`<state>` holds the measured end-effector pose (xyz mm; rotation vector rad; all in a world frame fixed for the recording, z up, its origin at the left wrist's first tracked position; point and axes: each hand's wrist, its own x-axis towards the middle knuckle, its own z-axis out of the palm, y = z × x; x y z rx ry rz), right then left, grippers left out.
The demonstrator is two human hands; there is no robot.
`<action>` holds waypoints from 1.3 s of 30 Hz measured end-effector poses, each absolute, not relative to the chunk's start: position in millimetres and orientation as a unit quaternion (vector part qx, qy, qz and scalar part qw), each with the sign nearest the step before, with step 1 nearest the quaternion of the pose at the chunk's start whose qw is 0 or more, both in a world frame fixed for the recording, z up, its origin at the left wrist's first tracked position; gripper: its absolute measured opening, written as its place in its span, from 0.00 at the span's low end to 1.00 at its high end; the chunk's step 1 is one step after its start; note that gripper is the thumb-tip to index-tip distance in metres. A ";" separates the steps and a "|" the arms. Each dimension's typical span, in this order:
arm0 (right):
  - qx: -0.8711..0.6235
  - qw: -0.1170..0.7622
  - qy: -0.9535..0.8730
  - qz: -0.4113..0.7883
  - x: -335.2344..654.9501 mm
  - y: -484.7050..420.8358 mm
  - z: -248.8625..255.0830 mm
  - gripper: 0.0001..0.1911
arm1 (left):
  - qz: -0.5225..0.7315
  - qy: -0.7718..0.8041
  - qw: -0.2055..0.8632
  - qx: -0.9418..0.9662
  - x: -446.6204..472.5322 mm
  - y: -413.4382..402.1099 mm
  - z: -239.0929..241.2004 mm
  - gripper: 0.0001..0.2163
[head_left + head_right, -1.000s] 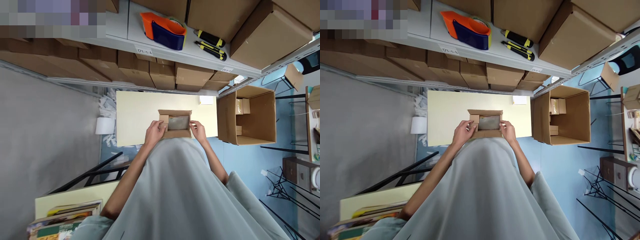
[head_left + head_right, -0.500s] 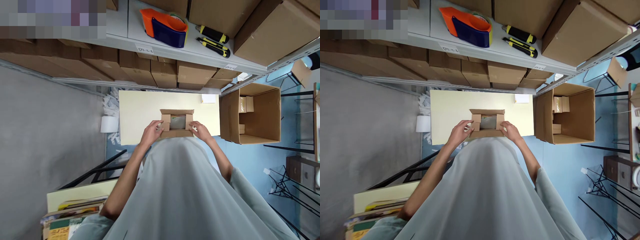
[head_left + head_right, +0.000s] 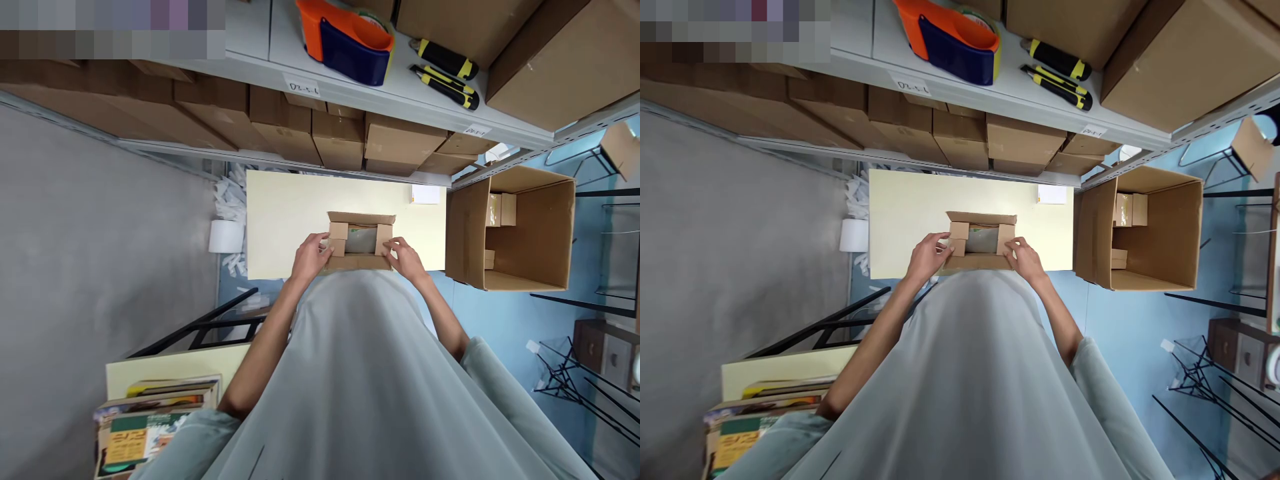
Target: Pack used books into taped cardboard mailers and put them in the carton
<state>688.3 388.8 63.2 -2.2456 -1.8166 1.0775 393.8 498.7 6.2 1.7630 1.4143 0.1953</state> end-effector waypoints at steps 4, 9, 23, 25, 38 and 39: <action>-0.733 0.013 -0.589 0.341 686.8 392.0 64.7 0.19 | 0.083 0.575 0.427 0.693 396.0 500.2 6.6 0.18; -0.725 0.010 -0.593 0.349 688.1 388.1 66.7 0.19 | 0.088 0.580 0.430 0.687 392.0 501.6 3.4 0.18; -0.731 0.009 -0.585 0.352 684.0 382.4 65.3 0.20 | 0.116 0.580 0.463 0.660 384.4 498.0 -0.1 0.18; -0.732 0.003 -0.584 0.350 683.3 384.8 68.1 0.20 | 0.116 0.575 0.464 0.664 384.0 499.2 0.6 0.18; -0.704 0.081 -0.638 0.301 685.4 449.9 113.2 0.16 | 0.181 0.545 0.447 0.686 397.5 548.1 45.2 0.13; -0.699 0.102 -0.655 0.268 688.2 466.1 125.5 0.17 | 0.208 0.534 0.438 0.693 404.9 560.5 57.4 0.13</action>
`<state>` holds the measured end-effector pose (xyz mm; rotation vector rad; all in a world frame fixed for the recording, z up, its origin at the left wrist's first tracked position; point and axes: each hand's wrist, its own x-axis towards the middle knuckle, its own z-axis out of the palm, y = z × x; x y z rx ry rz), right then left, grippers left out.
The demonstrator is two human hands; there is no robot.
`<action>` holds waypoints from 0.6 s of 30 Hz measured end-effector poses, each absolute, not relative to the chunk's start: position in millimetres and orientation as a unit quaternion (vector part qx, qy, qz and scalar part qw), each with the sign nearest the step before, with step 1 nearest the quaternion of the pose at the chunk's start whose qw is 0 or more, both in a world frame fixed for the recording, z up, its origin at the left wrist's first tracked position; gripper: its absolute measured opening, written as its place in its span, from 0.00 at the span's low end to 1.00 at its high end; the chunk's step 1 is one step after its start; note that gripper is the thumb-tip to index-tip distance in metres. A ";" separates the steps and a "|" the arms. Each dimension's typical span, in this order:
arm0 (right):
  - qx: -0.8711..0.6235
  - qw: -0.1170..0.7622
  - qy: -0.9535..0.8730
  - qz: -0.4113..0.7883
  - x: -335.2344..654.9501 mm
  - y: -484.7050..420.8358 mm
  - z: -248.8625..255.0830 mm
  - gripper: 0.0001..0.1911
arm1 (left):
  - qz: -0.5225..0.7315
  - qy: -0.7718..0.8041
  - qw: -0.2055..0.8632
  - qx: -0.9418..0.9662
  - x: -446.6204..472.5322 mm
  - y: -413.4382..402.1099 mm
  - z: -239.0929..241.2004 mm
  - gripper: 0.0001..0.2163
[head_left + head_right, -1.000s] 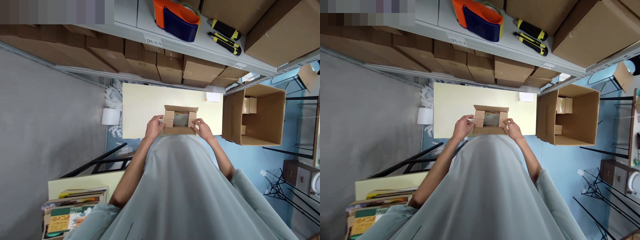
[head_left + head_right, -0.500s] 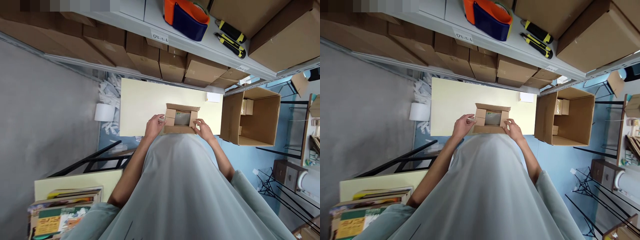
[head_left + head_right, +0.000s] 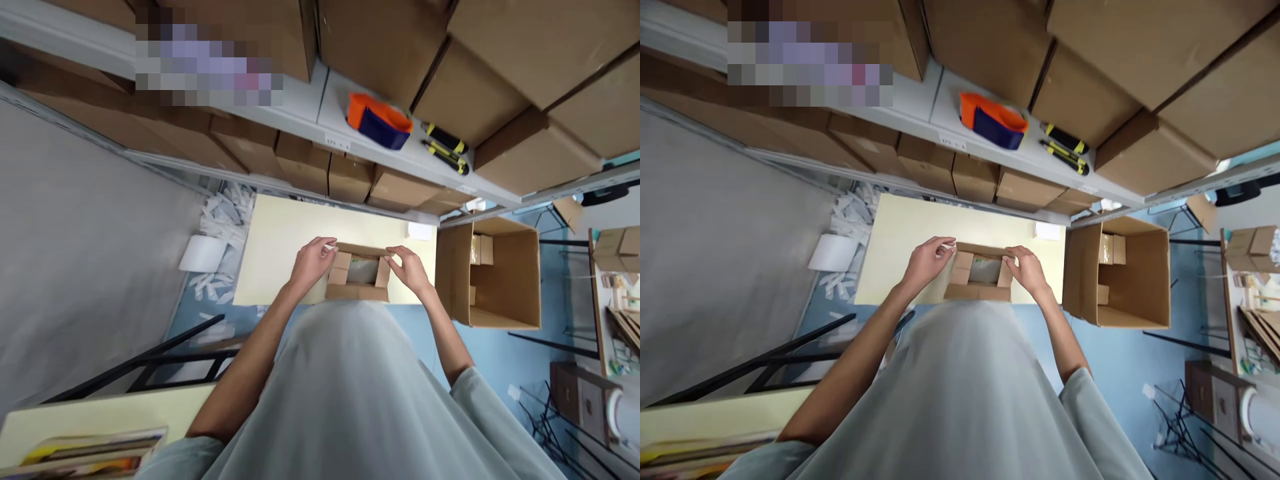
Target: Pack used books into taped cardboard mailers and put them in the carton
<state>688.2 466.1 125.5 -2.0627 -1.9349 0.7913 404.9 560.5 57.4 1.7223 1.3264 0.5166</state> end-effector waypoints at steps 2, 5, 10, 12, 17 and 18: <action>-0.684 0.137 -0.692 0.184 694.3 504.5 155.4 0.19 | 0.265 0.508 0.416 0.706 422.8 588.7 86.7 0.13; -0.661 0.174 -0.727 0.064 700.7 571.6 202.4 0.24 | 0.338 0.476 0.377 0.719 451.1 630.7 136.5 0.13; -0.638 0.155 -0.754 -0.010 695.1 683.3 234.7 0.28 | 0.411 0.458 0.326 0.718 479.4 670.9 197.9 0.13; -0.661 0.109 -0.743 -0.001 689.6 716.7 229.1 0.28 | 0.431 0.459 0.319 0.709 481.3 673.6 208.2 0.13; -0.709 0.036 -0.703 0.022 684.4 758.0 213.1 0.26 | 0.442 0.481 0.320 0.686 469.2 661.4 205.4 0.13; -0.709 0.036 -0.704 0.020 685.7 760.1 212.2 0.25 | 0.439 0.489 0.324 0.681 465.4 657.4 201.6 0.13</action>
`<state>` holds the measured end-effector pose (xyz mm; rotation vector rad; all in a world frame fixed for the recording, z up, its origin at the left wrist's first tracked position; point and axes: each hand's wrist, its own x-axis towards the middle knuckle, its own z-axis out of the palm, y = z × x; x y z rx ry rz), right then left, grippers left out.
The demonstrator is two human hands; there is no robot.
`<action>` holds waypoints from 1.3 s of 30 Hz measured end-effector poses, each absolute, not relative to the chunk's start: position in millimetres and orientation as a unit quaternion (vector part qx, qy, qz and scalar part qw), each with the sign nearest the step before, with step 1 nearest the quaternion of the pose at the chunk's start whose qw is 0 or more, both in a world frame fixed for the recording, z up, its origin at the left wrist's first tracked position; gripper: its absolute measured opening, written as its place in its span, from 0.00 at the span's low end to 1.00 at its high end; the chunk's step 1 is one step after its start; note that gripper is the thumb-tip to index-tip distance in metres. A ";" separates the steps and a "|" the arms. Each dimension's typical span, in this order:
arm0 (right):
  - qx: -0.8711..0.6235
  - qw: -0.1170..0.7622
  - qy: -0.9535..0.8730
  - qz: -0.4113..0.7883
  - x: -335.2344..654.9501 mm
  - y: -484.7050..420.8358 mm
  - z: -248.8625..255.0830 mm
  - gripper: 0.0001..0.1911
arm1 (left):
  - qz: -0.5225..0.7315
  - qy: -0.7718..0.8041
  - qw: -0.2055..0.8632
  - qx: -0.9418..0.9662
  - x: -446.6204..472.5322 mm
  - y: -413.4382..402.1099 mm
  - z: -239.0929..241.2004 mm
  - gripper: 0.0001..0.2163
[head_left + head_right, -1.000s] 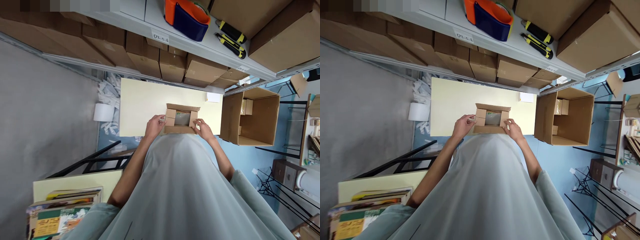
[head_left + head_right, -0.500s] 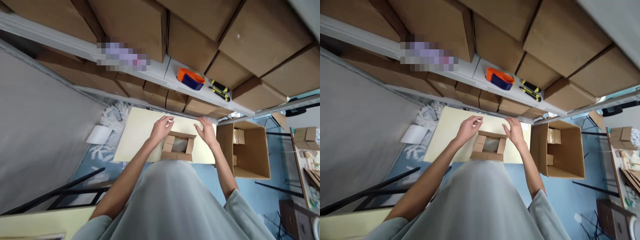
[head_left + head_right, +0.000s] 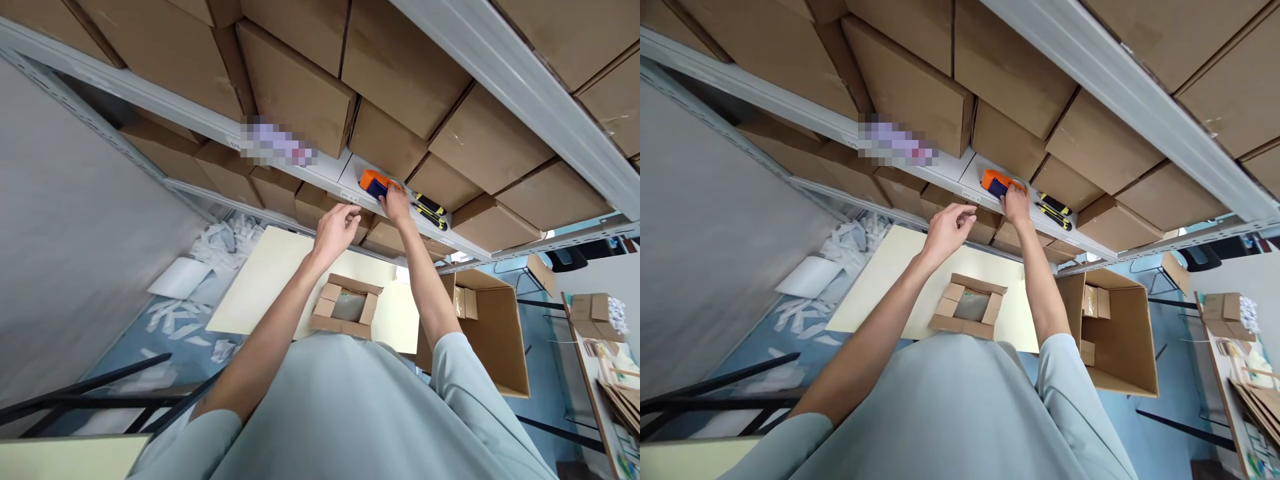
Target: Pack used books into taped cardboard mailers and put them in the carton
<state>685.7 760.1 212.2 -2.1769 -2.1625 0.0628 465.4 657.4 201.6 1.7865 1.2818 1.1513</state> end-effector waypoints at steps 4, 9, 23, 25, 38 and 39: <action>-0.681 0.097 -0.724 0.042 689.6 741.0 206.9 0.27 | 0.438 0.500 0.360 0.654 449.5 633.4 183.2 0.13; -0.592 0.322 -0.686 0.274 655.7 623.6 182.7 0.35 | 0.475 0.468 0.424 0.612 438.6 573.3 163.6 0.13; -0.601 0.426 -0.407 0.541 595.0 414.7 130.2 0.35 | 0.349 0.499 0.413 0.678 428.4 423.9 129.8 0.09; -0.600 0.418 -0.406 0.548 598.4 411.8 128.2 0.35 | 0.327 0.492 0.395 0.703 422.7 422.7 136.4 0.10; -0.602 0.250 -0.588 0.479 640.7 391.6 176.3 0.26 | 0.314 0.491 0.526 0.620 392.3 473.6 190.3 0.12; -0.600 0.243 -0.599 0.471 642.4 391.3 177.5 0.26 | 0.314 0.488 0.528 0.620 393.8 472.7 189.4 0.11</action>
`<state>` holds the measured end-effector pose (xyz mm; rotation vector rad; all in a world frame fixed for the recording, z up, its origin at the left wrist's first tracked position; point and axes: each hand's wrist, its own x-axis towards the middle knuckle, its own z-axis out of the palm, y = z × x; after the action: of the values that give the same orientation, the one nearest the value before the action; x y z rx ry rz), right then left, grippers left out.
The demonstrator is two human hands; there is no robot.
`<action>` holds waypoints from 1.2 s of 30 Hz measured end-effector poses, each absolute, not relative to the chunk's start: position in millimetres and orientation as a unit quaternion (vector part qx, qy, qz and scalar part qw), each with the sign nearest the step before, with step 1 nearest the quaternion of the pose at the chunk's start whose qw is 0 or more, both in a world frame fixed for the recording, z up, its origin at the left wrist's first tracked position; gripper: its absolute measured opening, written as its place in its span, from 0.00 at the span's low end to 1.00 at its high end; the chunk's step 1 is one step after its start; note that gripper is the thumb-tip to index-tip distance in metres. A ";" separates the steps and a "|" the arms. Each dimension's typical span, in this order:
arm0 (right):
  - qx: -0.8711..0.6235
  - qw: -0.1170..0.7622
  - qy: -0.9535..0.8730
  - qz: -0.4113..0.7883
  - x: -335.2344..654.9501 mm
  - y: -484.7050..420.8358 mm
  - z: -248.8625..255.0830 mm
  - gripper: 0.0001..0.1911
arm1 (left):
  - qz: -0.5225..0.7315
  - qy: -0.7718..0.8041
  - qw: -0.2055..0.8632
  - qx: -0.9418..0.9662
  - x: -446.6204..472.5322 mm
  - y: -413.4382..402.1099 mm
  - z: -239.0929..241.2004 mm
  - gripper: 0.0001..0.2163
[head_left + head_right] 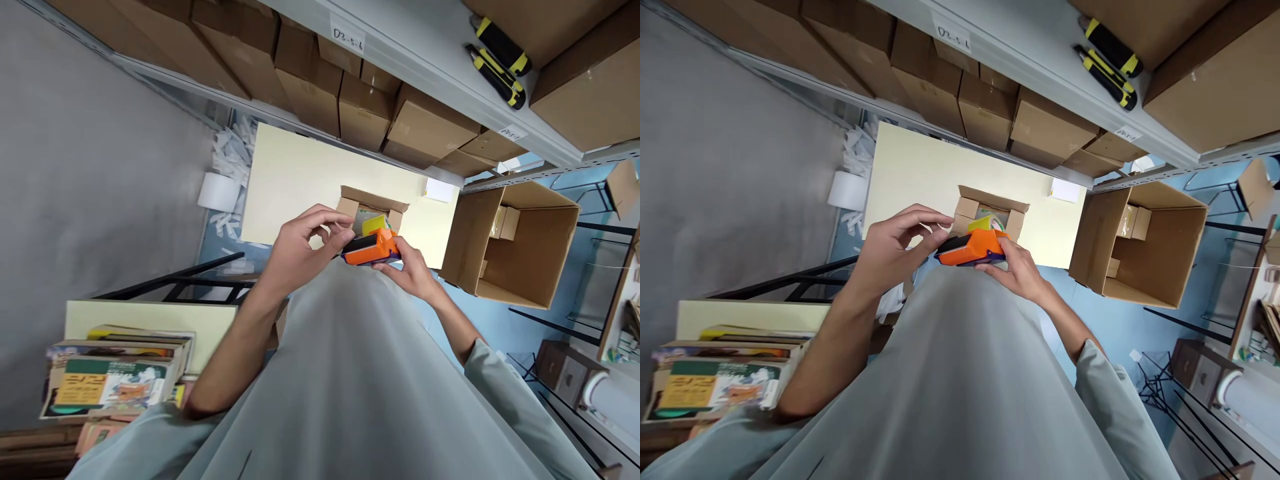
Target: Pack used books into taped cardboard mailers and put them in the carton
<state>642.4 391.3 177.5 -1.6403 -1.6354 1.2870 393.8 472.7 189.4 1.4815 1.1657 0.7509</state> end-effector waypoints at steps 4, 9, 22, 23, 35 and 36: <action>-0.597 0.217 -0.632 0.445 646.5 388.5 177.9 0.26 | 0.326 0.480 0.532 0.616 396.1 468.2 186.2 0.09; -0.591 0.138 -0.662 0.439 652.4 387.8 178.7 0.29 | 0.331 0.489 0.551 0.589 398.1 464.5 181.4 0.09; -0.558 -0.100 -0.628 0.533 658.2 441.2 212.6 0.29 | 0.336 0.587 0.646 0.354 390.5 446.0 137.2 0.07; -0.557 -0.116 -0.623 0.537 658.9 447.2 215.8 0.29 | 0.348 0.593 0.643 0.337 384.6 448.3 132.2 0.07; -0.585 -0.231 -0.570 0.529 638.0 519.7 212.7 0.33 | 0.383 0.590 0.687 0.183 353.7 479.4 18.8 0.08; -0.587 -0.238 -0.569 0.525 635.2 525.0 209.2 0.33 | 0.383 0.592 0.686 0.178 357.0 480.2 10.7 0.08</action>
<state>635.2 525.0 209.2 -2.1896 -2.1201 1.9555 357.0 480.2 10.7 0.3996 1.3259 0.8577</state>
